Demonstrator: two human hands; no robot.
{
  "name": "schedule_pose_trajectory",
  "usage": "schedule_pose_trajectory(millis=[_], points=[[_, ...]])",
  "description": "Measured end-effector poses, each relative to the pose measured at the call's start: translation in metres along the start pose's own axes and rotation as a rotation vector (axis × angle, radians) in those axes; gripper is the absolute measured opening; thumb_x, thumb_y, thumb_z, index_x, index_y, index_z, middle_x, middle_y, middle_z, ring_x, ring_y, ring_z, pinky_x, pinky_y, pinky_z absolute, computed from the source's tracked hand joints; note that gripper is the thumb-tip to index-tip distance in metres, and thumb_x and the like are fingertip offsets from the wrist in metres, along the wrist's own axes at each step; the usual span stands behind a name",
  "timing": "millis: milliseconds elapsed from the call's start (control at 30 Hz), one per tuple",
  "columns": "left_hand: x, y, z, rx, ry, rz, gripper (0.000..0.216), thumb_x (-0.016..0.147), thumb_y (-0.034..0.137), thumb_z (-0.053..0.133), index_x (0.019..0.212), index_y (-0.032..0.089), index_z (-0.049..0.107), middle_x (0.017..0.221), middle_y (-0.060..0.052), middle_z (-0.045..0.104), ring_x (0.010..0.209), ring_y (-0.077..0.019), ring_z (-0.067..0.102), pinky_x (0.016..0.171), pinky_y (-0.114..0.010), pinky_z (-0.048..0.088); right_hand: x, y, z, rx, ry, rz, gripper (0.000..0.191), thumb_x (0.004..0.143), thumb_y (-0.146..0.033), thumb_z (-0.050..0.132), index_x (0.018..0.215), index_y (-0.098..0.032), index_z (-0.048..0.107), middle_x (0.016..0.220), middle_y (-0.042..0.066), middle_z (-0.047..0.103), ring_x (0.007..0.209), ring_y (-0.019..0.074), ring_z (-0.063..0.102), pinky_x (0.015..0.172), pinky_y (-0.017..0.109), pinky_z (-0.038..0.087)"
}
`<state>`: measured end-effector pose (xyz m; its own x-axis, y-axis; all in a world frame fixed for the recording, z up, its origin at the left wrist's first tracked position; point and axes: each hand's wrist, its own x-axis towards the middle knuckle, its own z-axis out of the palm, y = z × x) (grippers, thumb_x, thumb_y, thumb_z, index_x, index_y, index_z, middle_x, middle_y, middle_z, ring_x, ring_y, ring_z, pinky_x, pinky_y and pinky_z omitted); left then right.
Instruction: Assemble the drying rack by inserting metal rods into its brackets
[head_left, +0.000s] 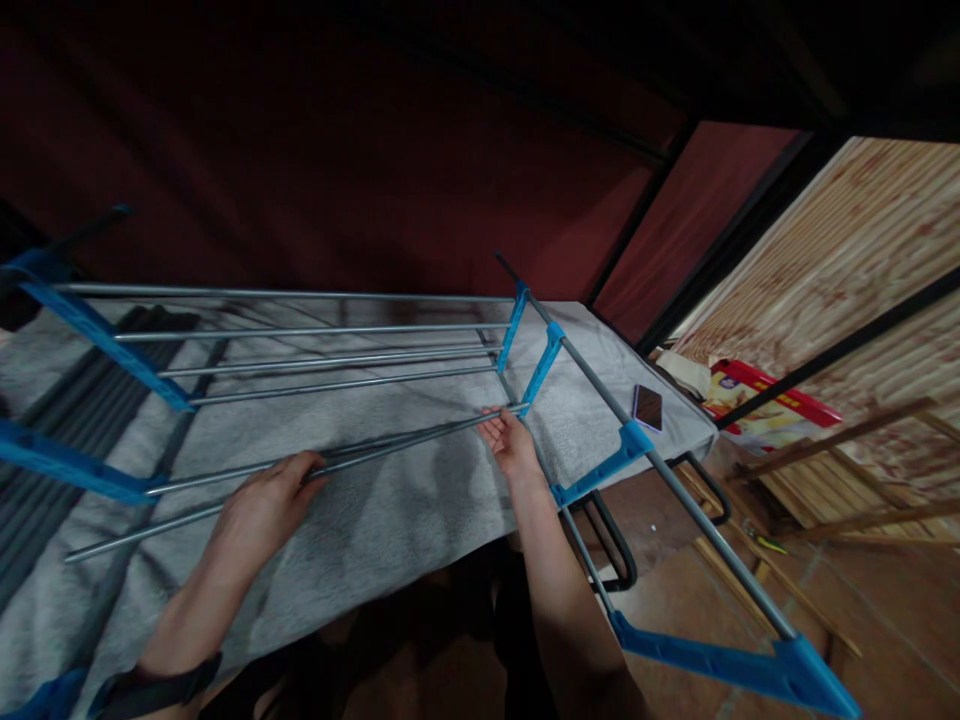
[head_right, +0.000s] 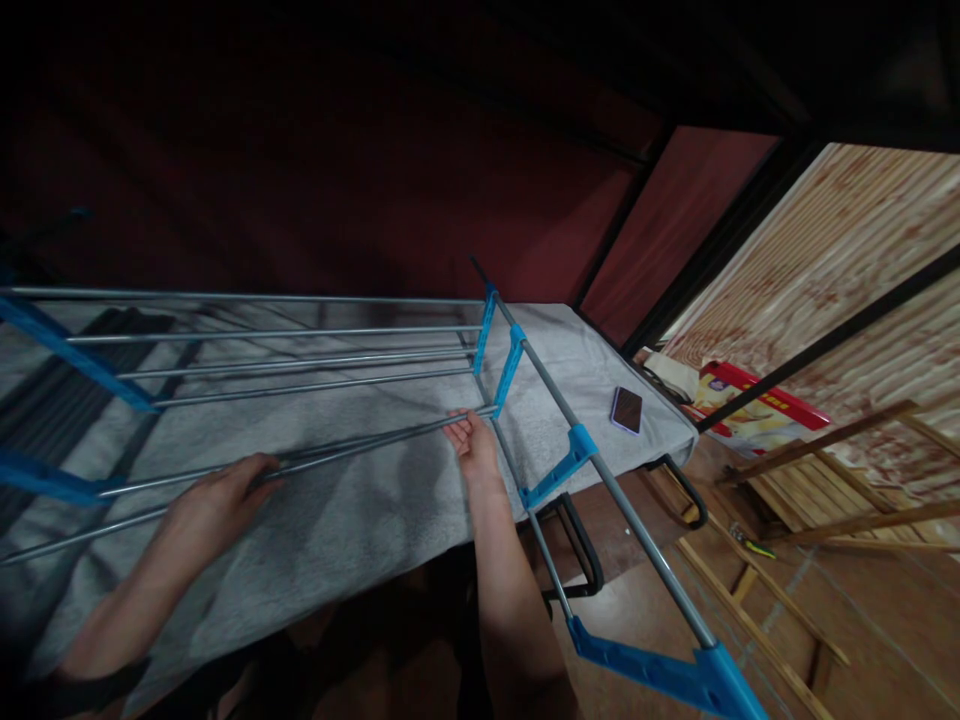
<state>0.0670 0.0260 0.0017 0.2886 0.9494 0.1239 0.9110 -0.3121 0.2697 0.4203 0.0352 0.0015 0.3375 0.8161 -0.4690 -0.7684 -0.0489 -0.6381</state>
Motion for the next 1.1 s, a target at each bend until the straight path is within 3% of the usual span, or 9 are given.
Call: schedule_pose_trajectory(millis=[167, 400, 700, 933, 1100], points=[[0.000, -0.004, 0.000, 0.000, 0.024, -0.022, 0.029, 0.093, 0.040, 0.035, 0.104, 0.026, 0.058, 0.106, -0.007, 0.073, 0.092, -0.0263, 0.069, 0.083, -0.035, 0.049, 0.000, -0.001, -0.001, -0.007, 0.017, -0.002, 0.022, 0.098, -0.020, 0.052, 0.080, -0.019, 0.063, 0.068, 0.002, 0.073, 0.062, 0.0119, 0.070, 0.069, 0.024, 0.061], [-0.001, -0.006, -0.003, 0.014, 0.023, 0.020, 0.040, 0.096, 0.042, 0.032, 0.111, 0.022, 0.064, 0.111, -0.012, 0.072, 0.094, -0.0301, 0.069, 0.085, -0.040, 0.050, -0.001, 0.000, -0.001, 0.006, 0.009, 0.006, 0.024, 0.098, -0.021, 0.053, 0.076, -0.019, 0.061, 0.067, 0.002, 0.073, 0.060, 0.0123, 0.070, 0.068, 0.024, 0.061], [-0.003, 0.002, -0.005, 0.021, 0.059, 0.070, 0.039, 0.097, 0.038, 0.033, 0.112, 0.022, 0.066, 0.113, -0.010, 0.073, 0.103, -0.0302, 0.067, 0.094, -0.042, 0.047, -0.004, 0.002, -0.005, -0.047, -0.075, -0.058, 0.014, 0.094, -0.015, 0.056, 0.081, -0.019, 0.061, 0.073, 0.002, 0.075, 0.066, 0.0125, 0.071, 0.074, 0.027, 0.062], [-0.014, 0.028, -0.016, 0.206, 0.265, 0.002, 0.039, 0.099, 0.028, 0.034, 0.112, 0.017, 0.069, 0.111, -0.014, 0.070, 0.107, -0.0324, 0.059, 0.103, -0.049, 0.037, -0.012, 0.004, -0.025, -0.067, -0.043, -0.132, 0.015, 0.095, -0.016, 0.057, 0.082, -0.022, 0.061, 0.077, 0.000, 0.074, 0.069, 0.0127, 0.072, 0.076, 0.028, 0.063], [-0.057, 0.050, -0.035, 0.316, 0.389, -0.210, 0.040, 0.096, 0.025, 0.041, 0.124, 0.013, 0.066, 0.125, -0.022, 0.057, 0.113, -0.0374, 0.047, 0.096, -0.052, 0.038, -0.030, -0.004, -0.043, -0.049, -0.008, -0.124, 0.017, 0.096, -0.014, 0.052, 0.083, -0.021, 0.060, 0.073, -0.002, 0.072, 0.069, 0.0118, 0.072, 0.076, 0.027, 0.063]])
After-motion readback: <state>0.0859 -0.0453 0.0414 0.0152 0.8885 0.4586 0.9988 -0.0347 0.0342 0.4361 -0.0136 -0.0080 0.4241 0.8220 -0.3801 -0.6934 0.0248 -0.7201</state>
